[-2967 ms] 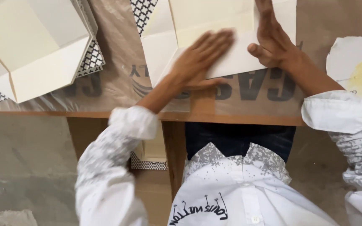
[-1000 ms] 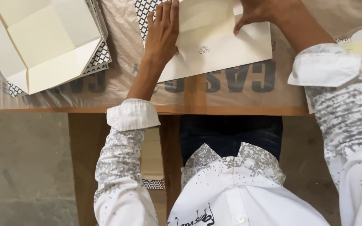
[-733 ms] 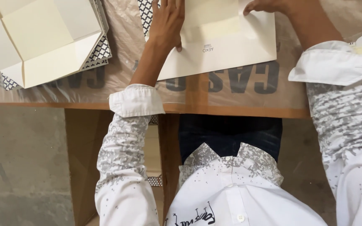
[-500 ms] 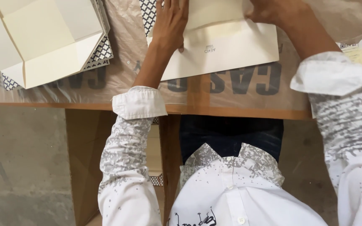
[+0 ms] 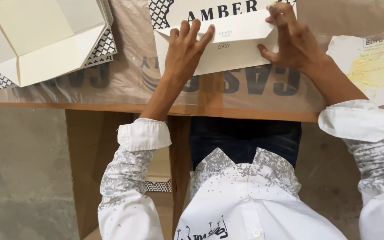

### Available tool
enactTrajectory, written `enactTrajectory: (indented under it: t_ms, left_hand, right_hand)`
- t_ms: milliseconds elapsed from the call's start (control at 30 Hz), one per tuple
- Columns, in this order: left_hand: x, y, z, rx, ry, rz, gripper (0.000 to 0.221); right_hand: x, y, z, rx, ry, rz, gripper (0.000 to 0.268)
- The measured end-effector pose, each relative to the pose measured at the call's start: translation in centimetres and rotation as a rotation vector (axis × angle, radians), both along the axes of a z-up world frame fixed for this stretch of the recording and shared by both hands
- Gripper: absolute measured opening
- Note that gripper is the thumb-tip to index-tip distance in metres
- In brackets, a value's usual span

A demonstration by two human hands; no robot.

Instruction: Fold and assemble patterned cardboard boxes using adhesive paste.

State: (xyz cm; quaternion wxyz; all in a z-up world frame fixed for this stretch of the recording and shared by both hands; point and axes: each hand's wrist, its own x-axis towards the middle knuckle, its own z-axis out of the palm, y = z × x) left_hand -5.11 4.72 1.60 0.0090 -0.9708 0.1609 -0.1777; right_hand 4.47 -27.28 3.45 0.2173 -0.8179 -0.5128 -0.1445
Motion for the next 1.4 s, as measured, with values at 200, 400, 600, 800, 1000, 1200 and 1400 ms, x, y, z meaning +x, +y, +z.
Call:
enactTrajectory:
  t_ms: [200,400,600,800,1000,1200,1400]
  left_hand:
    - [-0.8,-0.5,-1.5,0.043,0.167,-0.034,0.086]
    - [-1.6,-0.3,2.5,-0.065,0.447,-0.147,0.093]
    - [3.8,1.0,3.4,-0.361,0.6,-0.237,0.029]
    - [8.2,-1.4,2.7,-0.122,0.471,-0.44,0.051]
    - [8.4,-2.8,-2.4,-0.07,0.285,-0.611,0.042]
    - [8.3,-2.2,-1.7,-0.073,0.259,-0.647,0.042]
    - [8.1,-1.2,-2.3,-0.153,0.294,-0.622,0.042]
  right_hand:
    - [-0.7,-0.6,0.6,-0.106,0.007,0.028,0.11]
    - [-1.4,-0.2,2.0,-0.151,0.052,0.044,0.105]
    - [0.1,0.5,1.6,-0.21,0.123,0.008,0.095]
    - [-0.2,1.3,1.6,-0.11,0.127,-0.013,0.092]
    - [-1.3,3.1,-1.9,0.098,0.376,-0.354,0.08]
    - [0.4,8.9,-4.6,0.055,0.29,-0.67,0.069]
    - [1.6,9.7,-3.5,-0.116,0.268,-0.809,0.07]
